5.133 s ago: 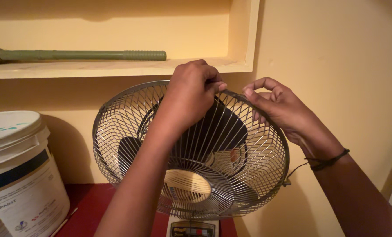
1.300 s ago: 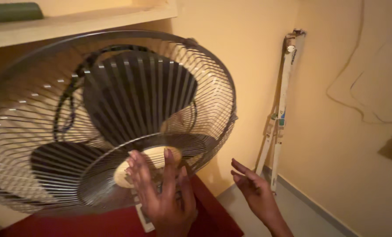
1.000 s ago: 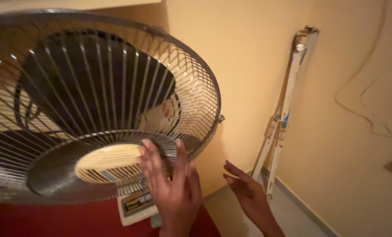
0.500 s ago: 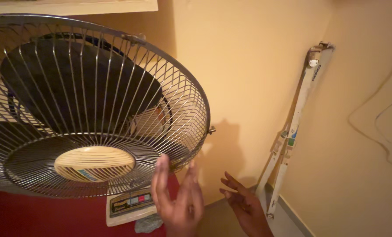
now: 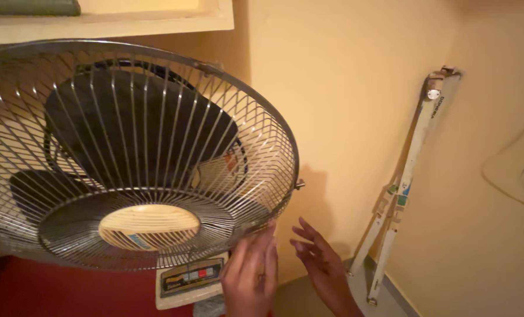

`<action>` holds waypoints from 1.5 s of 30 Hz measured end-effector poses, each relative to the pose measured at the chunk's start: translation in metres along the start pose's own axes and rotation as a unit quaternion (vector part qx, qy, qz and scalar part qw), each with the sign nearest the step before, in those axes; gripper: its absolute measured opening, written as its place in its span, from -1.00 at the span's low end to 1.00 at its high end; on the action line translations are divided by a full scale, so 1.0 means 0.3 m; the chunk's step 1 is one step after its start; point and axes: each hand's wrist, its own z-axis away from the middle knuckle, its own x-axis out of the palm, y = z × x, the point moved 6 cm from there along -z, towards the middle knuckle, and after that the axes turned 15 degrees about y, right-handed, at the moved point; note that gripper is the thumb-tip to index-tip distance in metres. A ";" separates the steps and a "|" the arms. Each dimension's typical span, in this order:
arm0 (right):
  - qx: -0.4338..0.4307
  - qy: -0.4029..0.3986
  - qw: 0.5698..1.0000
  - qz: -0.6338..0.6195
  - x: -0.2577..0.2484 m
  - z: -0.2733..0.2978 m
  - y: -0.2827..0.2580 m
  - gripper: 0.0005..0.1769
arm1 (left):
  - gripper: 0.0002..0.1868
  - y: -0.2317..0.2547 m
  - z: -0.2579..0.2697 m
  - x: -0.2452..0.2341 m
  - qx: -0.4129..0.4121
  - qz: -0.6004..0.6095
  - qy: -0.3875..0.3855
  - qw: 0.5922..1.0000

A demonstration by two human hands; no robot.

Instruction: The person reassembles an electric fan by hand, securing the front grille to the base and then tying a thin wire around the grille to hold it in place. The fan remains on a red table throughout.

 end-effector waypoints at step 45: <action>-0.184 0.097 0.968 -0.139 0.149 -0.212 -0.013 -0.29 | -0.51 -0.230 0.092 0.029 -0.018 -0.050 -0.128 0.990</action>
